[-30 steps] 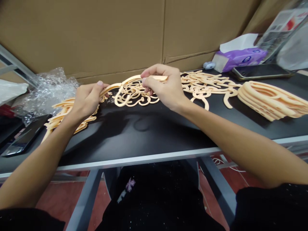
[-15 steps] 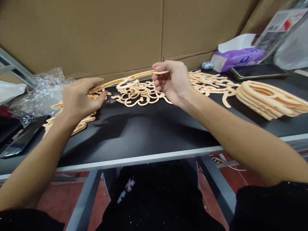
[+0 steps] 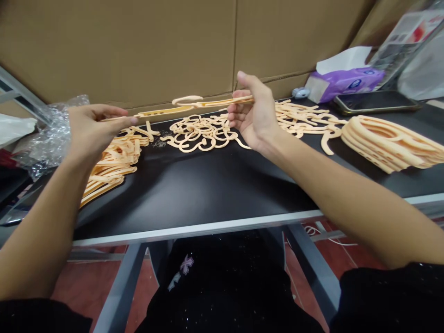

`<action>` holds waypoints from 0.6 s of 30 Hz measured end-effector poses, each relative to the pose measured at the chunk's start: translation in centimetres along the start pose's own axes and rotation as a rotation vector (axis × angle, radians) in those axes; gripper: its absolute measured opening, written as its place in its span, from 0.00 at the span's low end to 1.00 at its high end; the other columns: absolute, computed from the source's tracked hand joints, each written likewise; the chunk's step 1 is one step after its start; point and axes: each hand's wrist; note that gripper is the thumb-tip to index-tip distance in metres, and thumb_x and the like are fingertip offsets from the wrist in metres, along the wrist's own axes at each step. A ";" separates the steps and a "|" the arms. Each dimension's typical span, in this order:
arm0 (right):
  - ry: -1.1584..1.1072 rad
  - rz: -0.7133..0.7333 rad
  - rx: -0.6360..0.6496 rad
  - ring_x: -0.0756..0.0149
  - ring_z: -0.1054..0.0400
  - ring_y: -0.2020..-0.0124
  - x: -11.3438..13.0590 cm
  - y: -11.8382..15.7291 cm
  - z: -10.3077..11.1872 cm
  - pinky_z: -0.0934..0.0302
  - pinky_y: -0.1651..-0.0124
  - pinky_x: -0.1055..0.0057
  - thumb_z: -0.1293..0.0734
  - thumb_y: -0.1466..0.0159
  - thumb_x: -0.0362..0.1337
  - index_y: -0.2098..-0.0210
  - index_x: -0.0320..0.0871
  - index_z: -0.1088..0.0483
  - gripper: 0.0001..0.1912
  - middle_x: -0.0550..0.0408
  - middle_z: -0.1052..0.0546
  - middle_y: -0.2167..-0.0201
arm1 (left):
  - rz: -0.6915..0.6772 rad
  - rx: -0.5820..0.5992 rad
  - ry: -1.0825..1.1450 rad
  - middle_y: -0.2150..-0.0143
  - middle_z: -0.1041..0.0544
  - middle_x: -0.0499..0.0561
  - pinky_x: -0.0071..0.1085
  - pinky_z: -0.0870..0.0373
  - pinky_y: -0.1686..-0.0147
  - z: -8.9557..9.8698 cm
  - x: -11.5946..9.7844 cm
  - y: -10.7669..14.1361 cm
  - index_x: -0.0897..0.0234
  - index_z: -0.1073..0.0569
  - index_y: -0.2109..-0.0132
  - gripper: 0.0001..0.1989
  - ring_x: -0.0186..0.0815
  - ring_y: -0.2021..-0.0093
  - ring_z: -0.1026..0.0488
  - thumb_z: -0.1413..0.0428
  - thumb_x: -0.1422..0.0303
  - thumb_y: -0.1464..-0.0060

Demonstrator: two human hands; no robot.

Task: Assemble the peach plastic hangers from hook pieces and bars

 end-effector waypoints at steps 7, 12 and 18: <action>0.001 0.074 -0.105 0.56 0.27 0.65 -1.3 0.8 -2.0 0.29 0.65 0.58 0.24 0.45 0.55 0.70 0.50 0.34 0.20 0.52 0.23 0.71 | 0.026 0.021 0.080 0.75 0.27 0.40 0.32 0.44 0.69 0.2 0.2 -0.5 0.62 0.18 0.63 0.15 0.27 0.70 0.39 0.31 0.57 0.55; -0.040 -0.003 -0.223 0.66 0.27 0.71 -1.3 1.5 -3.2 0.28 0.67 0.67 0.23 0.42 0.44 0.69 0.46 0.30 0.14 0.56 0.24 0.74 | 0.038 0.052 0.215 0.73 0.23 0.41 0.33 0.39 0.67 0.1 0.6 -0.9 0.64 0.18 0.65 0.11 0.28 0.71 0.34 0.30 0.66 0.58; -0.040 -0.019 -0.312 0.70 0.30 0.80 0.0 1.9 -4.0 0.32 0.74 0.73 0.28 0.34 0.39 0.74 0.45 0.33 0.14 0.58 0.27 0.80 | 0.071 -0.054 0.479 0.79 0.26 0.45 0.35 0.40 0.71 -0.3 0.9 -2.0 0.62 0.22 0.75 0.12 0.30 0.76 0.35 0.29 0.67 0.71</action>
Point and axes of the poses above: each hand's wrist, its own y-axis away from the middle knuckle, its own z-axis out of the back of the hand, x = y × z
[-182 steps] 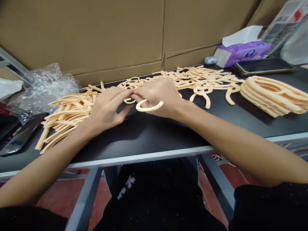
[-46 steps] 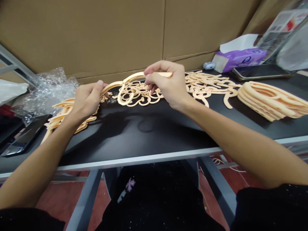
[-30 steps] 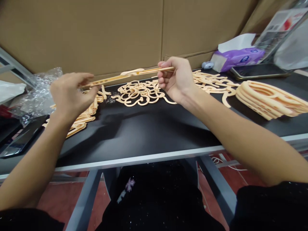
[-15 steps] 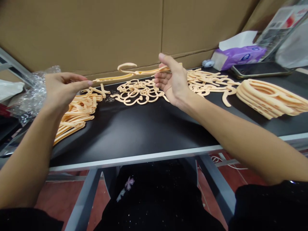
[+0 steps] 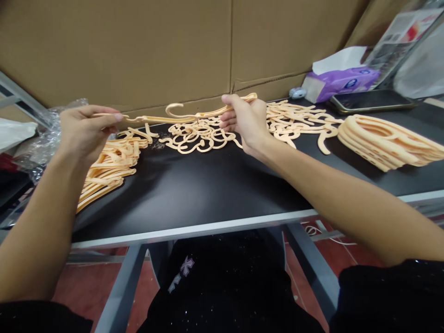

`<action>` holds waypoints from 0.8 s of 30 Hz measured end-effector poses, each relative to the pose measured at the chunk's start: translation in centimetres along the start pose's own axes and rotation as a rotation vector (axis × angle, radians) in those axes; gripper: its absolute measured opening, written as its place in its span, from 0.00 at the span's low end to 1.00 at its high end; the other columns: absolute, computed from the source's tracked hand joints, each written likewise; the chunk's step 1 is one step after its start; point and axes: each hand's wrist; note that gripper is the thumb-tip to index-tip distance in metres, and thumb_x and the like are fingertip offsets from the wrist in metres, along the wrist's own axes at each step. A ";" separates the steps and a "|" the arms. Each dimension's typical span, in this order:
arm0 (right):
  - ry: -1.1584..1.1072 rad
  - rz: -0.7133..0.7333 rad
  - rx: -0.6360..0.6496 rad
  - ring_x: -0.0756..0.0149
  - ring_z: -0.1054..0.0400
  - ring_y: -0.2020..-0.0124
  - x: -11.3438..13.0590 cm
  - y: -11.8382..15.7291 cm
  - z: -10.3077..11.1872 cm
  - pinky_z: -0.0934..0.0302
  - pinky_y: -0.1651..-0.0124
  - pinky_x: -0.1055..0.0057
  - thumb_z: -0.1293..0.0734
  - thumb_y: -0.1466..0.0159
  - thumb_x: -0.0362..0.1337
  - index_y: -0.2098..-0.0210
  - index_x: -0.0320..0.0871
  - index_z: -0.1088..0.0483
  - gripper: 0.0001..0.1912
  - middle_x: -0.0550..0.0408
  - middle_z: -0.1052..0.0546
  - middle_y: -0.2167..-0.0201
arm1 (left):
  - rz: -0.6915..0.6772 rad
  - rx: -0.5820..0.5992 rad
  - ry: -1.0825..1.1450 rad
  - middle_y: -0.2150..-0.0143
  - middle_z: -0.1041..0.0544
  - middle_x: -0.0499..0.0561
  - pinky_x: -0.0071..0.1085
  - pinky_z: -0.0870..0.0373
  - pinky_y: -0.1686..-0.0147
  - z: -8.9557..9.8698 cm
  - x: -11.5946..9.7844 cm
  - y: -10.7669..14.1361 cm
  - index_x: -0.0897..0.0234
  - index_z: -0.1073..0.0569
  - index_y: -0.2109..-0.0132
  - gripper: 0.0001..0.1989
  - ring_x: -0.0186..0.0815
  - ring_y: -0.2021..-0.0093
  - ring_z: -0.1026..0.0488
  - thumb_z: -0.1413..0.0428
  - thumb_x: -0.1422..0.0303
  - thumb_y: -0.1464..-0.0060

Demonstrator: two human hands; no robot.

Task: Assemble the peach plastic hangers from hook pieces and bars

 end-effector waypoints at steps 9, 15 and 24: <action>-0.059 -0.066 -0.015 0.70 0.38 0.83 1.1 0.3 0.0 0.42 0.78 0.71 0.35 0.32 0.40 0.77 0.47 0.32 0.17 0.58 0.31 0.85 | -0.014 -0.085 0.098 0.78 0.28 0.38 0.31 0.42 0.73 -0.3 0.2 -0.4 0.60 0.32 0.67 0.29 0.30 0.71 0.32 0.26 0.64 0.78; -0.058 -0.076 0.079 0.68 0.36 0.80 0.7 0.2 0.1 0.37 0.74 0.69 0.33 0.33 0.45 0.75 0.48 0.33 0.15 0.58 0.29 0.82 | -0.048 0.086 0.092 0.77 0.25 0.37 0.32 0.33 0.70 -1.8 1.6 1.0 0.58 0.36 0.54 0.37 0.32 0.72 0.27 0.25 0.68 0.71; -0.114 -0.116 0.133 0.68 0.35 0.80 0.4 0.9 -0.2 0.37 0.73 0.67 0.31 0.35 0.47 0.74 0.48 0.31 0.14 0.57 0.27 0.80 | -0.117 0.312 -0.026 0.68 0.20 0.47 0.30 0.26 0.67 -4.3 1.3 3.8 0.62 0.27 0.57 0.24 0.35 0.67 0.22 0.27 0.67 0.62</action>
Point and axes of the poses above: each hand's wrist, its own y-axis away from the middle knuckle, its own z-axis out of the back of the hand, x = y × z
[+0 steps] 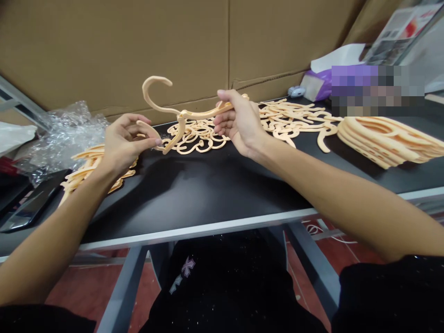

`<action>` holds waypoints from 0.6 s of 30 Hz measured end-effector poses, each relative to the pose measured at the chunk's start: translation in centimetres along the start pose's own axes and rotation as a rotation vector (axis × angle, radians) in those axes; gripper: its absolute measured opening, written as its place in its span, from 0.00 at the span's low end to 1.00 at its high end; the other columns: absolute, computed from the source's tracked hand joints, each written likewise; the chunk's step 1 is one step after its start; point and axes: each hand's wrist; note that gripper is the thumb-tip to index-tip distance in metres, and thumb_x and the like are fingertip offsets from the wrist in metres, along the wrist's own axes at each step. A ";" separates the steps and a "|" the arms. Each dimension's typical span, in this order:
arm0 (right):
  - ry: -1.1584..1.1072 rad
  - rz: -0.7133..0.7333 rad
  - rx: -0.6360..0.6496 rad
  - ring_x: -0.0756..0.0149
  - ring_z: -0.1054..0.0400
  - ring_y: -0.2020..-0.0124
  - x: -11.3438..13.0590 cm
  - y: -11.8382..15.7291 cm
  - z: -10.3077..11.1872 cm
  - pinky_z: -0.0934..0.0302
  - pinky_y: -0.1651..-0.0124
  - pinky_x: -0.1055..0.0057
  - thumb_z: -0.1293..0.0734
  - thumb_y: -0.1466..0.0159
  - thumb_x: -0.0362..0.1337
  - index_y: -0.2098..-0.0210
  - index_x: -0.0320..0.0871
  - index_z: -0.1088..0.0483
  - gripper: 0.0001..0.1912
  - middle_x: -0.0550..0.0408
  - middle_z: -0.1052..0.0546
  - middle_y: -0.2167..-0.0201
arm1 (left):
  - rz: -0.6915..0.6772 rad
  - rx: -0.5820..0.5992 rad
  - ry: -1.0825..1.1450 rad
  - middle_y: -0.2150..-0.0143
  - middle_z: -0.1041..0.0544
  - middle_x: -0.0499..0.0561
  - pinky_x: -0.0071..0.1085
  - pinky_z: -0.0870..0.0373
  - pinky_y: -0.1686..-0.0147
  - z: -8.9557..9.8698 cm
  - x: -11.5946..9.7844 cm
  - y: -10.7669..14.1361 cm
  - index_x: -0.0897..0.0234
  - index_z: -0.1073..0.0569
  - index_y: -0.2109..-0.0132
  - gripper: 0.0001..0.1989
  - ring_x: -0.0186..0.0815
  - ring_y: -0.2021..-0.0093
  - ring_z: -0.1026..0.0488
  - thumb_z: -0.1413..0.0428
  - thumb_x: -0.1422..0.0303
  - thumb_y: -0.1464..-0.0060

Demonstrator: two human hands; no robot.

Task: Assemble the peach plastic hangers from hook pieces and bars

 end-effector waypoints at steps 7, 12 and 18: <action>0.041 0.007 0.045 0.67 0.34 0.79 -0.6 0.3 -0.3 0.38 0.74 0.66 0.30 0.36 0.53 0.73 0.49 0.32 0.18 0.57 0.26 0.80 | -0.032 0.130 -0.132 0.66 0.18 0.51 0.30 0.29 0.68 -1.2 -0.9 1.1 0.64 0.20 0.66 0.09 0.34 0.68 0.24 0.32 0.64 0.54; 0.035 -0.009 0.035 0.67 0.34 0.79 -0.3 0.2 -0.1 0.39 0.75 0.67 0.30 0.36 0.54 0.73 0.49 0.32 0.18 0.57 0.27 0.81 | -0.043 0.187 -0.263 0.61 0.16 0.52 0.30 0.29 0.66 -1.0 -0.5 1.1 0.64 0.17 0.59 0.15 0.34 0.66 0.25 0.34 0.60 0.52; -0.055 -0.006 0.007 0.69 0.37 0.81 -0.4 -0.4 0.4 0.40 0.77 0.68 0.30 0.37 0.51 0.73 0.49 0.32 0.16 0.59 0.29 0.82 | -0.076 0.210 -0.485 0.70 0.20 0.47 0.32 0.31 0.64 -0.4 0.1 0.7 0.63 0.19 0.67 0.10 0.35 0.69 0.28 0.35 0.60 0.51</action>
Point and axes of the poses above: each hand's wrist, its own y-axis away from the middle knuckle, its own z-axis out of the back of the hand, x = y × z
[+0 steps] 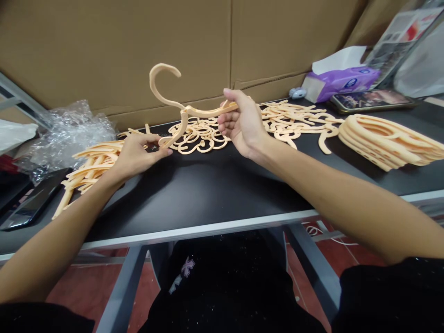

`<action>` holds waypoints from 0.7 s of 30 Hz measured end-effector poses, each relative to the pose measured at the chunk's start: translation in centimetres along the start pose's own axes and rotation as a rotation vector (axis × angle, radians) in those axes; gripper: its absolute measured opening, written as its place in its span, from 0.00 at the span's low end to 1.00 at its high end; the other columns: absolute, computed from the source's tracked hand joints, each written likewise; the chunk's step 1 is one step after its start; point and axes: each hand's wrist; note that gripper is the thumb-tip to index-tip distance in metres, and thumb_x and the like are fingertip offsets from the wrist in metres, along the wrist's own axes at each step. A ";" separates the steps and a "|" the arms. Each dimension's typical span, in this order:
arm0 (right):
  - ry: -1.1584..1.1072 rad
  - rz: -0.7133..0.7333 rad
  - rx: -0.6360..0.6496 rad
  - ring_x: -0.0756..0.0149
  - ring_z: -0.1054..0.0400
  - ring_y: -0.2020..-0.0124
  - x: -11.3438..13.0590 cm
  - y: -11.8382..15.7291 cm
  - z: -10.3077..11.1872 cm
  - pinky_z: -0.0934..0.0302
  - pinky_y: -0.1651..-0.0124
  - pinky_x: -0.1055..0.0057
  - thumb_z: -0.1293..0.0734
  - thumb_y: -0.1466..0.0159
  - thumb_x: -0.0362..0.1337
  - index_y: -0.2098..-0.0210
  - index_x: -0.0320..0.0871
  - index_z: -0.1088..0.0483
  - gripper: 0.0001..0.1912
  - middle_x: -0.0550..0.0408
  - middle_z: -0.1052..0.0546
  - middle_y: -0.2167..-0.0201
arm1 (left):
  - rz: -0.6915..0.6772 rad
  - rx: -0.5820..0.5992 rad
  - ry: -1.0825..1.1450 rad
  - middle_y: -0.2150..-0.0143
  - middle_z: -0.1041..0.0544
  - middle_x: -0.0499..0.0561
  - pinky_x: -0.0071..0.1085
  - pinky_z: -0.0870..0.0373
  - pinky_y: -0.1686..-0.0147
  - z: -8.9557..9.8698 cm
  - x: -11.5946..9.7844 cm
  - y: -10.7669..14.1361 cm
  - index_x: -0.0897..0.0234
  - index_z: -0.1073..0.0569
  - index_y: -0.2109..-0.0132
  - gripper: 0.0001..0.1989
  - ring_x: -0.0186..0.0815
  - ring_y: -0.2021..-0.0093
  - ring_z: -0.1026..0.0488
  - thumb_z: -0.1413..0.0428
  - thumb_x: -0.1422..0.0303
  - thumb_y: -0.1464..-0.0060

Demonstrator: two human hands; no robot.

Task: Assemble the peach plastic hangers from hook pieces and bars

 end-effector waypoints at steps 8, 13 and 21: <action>0.178 0.040 -0.011 0.67 0.39 0.83 0.2 -0.7 0.8 0.43 0.77 0.66 0.32 0.34 0.53 0.76 0.49 0.35 0.20 0.59 0.32 0.84 | 0.162 -0.053 0.325 0.71 0.21 0.50 0.30 0.34 0.73 1.2 1.4 -0.4 0.63 0.19 0.66 0.16 0.34 0.72 0.29 0.27 0.58 0.60; 0.130 0.013 -0.120 0.71 0.45 0.84 0.8 -0.2 0.2 0.49 0.79 0.69 0.32 0.34 0.48 0.76 0.48 0.35 0.17 0.62 0.36 0.87 | 0.159 -0.107 0.427 0.72 0.21 0.49 0.29 0.31 0.73 1.5 1.0 -0.5 0.64 0.20 0.69 0.17 0.33 0.73 0.27 0.26 0.59 0.63; 0.251 0.090 0.006 0.73 0.52 0.86 -0.2 1.0 -0.5 0.61 0.82 0.68 0.29 0.36 0.46 0.78 0.48 0.36 0.18 0.63 0.42 0.90 | 0.067 -0.145 0.558 0.69 0.19 0.49 0.28 0.28 0.71 1.4 0.9 -0.9 0.63 0.22 0.72 0.12 0.31 0.72 0.27 0.29 0.63 0.58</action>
Point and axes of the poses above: each hand's wrist, its own y-axis away from the middle knuckle, its own z-axis out of the back of the hand, x = y × z
